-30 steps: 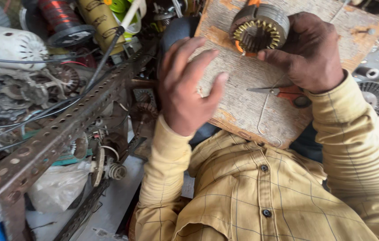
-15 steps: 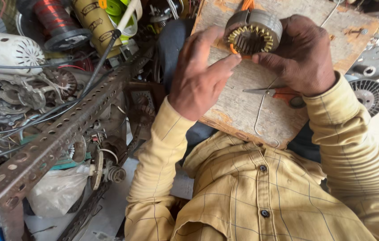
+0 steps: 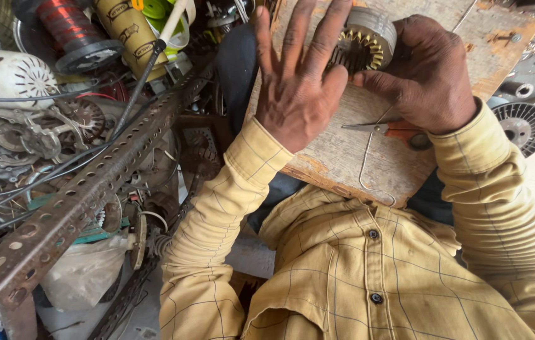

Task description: The person winds copper wire around a cylindrical motor stator, periodically cutting and applying small strips of yellow tape to secure the windings. They rotate the stator to access different slots and continue wrapping the wire tightly.

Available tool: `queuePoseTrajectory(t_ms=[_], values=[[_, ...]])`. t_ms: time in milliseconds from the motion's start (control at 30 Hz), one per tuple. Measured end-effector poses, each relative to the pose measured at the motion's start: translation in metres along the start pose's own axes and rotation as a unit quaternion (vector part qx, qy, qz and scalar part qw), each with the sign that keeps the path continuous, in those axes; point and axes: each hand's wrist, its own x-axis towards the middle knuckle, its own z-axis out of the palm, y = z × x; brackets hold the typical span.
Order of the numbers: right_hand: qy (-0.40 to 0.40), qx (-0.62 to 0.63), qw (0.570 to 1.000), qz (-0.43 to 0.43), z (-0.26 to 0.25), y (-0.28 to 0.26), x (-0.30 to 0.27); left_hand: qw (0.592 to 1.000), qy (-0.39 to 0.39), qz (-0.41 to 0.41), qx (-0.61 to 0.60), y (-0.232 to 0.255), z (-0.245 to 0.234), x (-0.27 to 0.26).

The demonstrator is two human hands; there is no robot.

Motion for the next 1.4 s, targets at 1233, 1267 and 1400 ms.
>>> queuePoseTrajectory(t_ms=[1233,1267,1400], values=[[0.031,0.014,0.999,-0.025,0.003,0.012,-0.009,0.867,-0.059,-0.208,-0.449,-0.029,0.002,-0.006],[0.034,0.035,0.998,-0.03,0.006,0.01,-0.01,0.882,-0.044,-0.18,-0.433,-0.03,0.003,-0.005],[0.061,0.002,0.997,-0.05,0.016,-0.009,-0.012,0.876,0.009,-0.148,-0.458,-0.025,-0.007,-0.004]])
